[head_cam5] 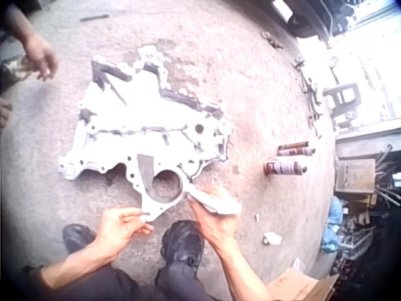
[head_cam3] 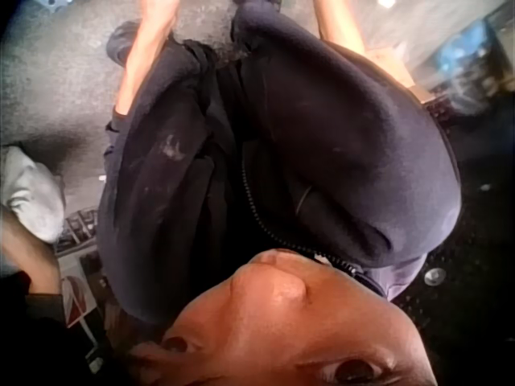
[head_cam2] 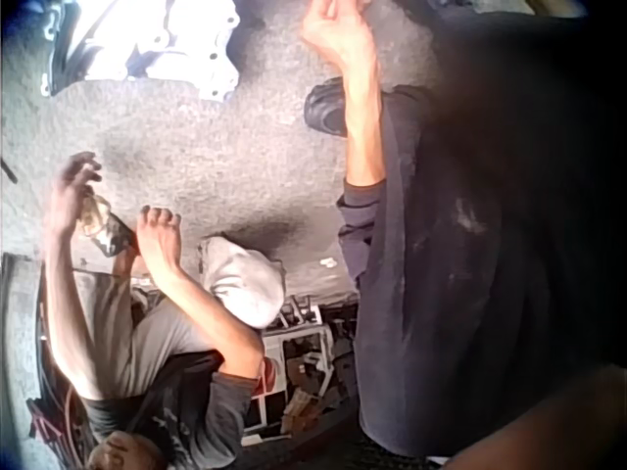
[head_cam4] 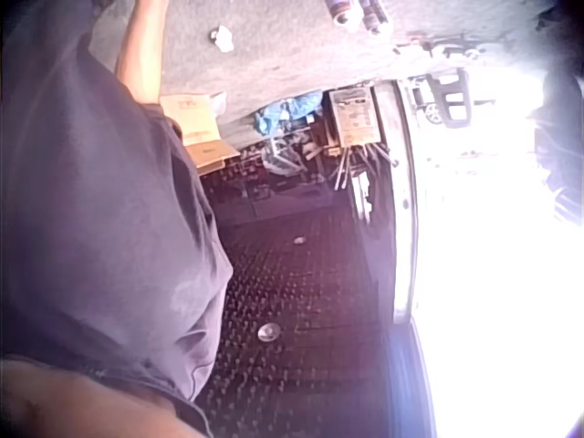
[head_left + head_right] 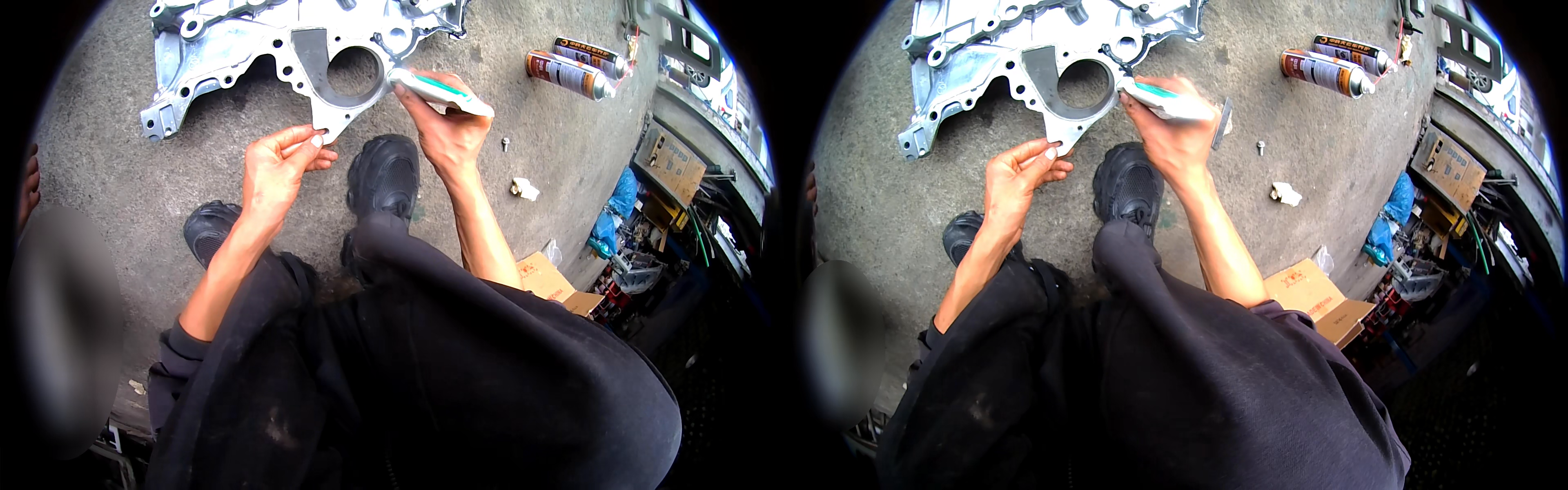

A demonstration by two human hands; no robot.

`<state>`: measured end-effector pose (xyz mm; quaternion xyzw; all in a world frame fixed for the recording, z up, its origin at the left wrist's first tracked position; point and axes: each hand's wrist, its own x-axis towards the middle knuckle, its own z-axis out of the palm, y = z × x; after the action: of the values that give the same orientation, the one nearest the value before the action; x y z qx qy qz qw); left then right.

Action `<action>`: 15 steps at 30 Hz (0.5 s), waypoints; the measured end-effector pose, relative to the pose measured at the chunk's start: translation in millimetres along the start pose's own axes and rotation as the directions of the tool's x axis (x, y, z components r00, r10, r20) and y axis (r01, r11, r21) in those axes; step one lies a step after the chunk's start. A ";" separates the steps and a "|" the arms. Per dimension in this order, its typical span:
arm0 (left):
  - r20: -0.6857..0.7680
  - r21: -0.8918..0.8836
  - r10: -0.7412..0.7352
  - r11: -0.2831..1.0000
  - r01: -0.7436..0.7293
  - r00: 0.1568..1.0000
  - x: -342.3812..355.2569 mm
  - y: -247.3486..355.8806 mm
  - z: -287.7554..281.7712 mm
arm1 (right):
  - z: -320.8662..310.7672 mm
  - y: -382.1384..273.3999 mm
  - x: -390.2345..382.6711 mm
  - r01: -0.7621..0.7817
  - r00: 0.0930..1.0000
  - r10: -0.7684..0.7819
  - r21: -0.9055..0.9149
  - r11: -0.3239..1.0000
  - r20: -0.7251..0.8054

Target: The person applies sealant from a tube onto the mating surfaces of a metal engine timing cover while working on the ground.

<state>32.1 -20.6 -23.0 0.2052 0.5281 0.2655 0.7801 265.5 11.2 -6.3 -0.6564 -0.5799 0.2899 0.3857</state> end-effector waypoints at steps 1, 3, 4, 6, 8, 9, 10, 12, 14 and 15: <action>0.000 0.006 -0.003 1.000 0.003 1.000 0.1 0.8 0.1 | 0.2 0.8 -1.2 -0.032 0.999 0.032 0.023 0.999 -0.009; 0.001 -0.001 0.000 1.000 0.000 1.000 0.8 -0.3 -0.6 | 0.3 -0.9 -2.4 -0.090 0.995 0.092 0.057 0.994 -0.025; 0.000 -0.004 0.001 1.000 -0.001 1.000 0.8 -0.9 -0.9 | 0.1 -3.4 -2.9 -0.117 0.992 0.120 0.066 0.991 -0.031; 0.001 -0.006 0.003 1.000 -0.003 1.000 0.7 -1.3 -1.2 | 0.0 -5.9 -4.3 -0.162 0.985 0.166 0.082 0.983 -0.041; 0.004 -0.009 0.006 1.000 -0.006 1.000 1.0 -1.3 -1.5 | -0.1 -6.9 -5.9 -0.199 0.978 0.204 0.095 0.975 -0.048; 0.006 -0.010 0.009 1.000 -0.009 1.000 1.0 -1.4 -1.6 | -0.9 -8.8 -6.2 -0.224 0.973 0.228 0.078 0.971 -0.044; 0.007 -0.012 0.011 1.000 -0.011 1.000 1.0 -1.5 -1.9 | -2.0 -11.6 -6.1 -0.249 0.967 0.252 0.061 0.966 -0.040; 0.009 -0.015 0.010 1.000 -0.010 1.000 1.3 -1.8 -2.2 | -2.8 -13.9 -7.2 -0.285 0.957 0.287 0.054 0.957 -0.047; 0.011 -0.018 0.009 1.000 -0.008 1.000 1.5 -2.1 -2.0 | -2.4 -14.6 -9.0 -0.305 0.948 0.310 0.075 0.949 -0.066; 0.010 -0.020 0.008 1.000 -0.008 1.000 1.5 -2.2 -2.1 | -2.3 -15.3 -9.9 -0.323 0.941 0.329 0.081 0.943 -0.073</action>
<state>31.0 -21.2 -26.1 0.2011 0.5206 0.2726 0.7838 257.5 1.5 7.2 -0.7418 -0.4358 0.3409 0.3789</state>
